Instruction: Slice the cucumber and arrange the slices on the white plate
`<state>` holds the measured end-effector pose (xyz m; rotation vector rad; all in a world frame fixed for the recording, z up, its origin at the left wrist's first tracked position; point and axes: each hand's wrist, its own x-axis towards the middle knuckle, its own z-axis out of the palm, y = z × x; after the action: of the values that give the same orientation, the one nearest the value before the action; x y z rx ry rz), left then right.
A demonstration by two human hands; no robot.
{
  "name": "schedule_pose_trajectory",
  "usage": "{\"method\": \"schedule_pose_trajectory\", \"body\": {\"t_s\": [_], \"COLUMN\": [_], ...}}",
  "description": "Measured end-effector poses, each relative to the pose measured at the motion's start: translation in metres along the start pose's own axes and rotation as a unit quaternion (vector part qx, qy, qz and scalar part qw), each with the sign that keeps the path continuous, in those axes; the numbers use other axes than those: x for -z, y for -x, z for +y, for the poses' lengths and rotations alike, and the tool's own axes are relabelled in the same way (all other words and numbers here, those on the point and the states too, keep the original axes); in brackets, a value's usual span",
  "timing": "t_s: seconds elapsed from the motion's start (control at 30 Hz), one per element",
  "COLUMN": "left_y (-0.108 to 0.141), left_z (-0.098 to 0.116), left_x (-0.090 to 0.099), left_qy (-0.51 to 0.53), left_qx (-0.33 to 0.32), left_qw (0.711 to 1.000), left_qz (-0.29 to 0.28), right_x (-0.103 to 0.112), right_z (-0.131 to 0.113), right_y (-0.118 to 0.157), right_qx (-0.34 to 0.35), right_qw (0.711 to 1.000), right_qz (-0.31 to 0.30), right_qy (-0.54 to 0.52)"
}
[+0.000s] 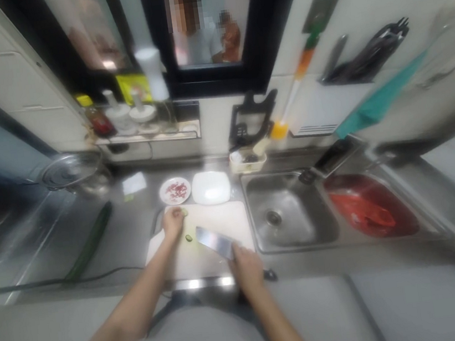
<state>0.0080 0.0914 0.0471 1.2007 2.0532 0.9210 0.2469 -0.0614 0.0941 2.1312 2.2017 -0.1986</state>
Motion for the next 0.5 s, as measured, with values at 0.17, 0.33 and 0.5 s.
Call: {"method": "schedule_pose_trajectory", "body": {"t_s": [0.17, 0.33, 0.5], "left_y": [-0.008, -0.013, -0.015], "left_z": [-0.005, -0.007, -0.008], "left_x": [-0.004, -0.005, -0.006], "left_qy": [-0.054, -0.098, -0.129], "left_qx": [-0.014, -0.036, -0.067], "left_qw": [0.998, 0.995, 0.989], "left_qz": [0.003, 0.010, 0.009], "right_x": [0.000, 0.000, 0.001], "right_z": [0.000, 0.000, 0.000], "right_y": [-0.003, -0.004, -0.007], "right_qx": [-0.010, -0.003, -0.003], "right_qw": [1.000, 1.000, 1.000], "right_qz": [-0.009, -0.005, -0.004], "right_qy": [-0.005, -0.014, -0.018]}}
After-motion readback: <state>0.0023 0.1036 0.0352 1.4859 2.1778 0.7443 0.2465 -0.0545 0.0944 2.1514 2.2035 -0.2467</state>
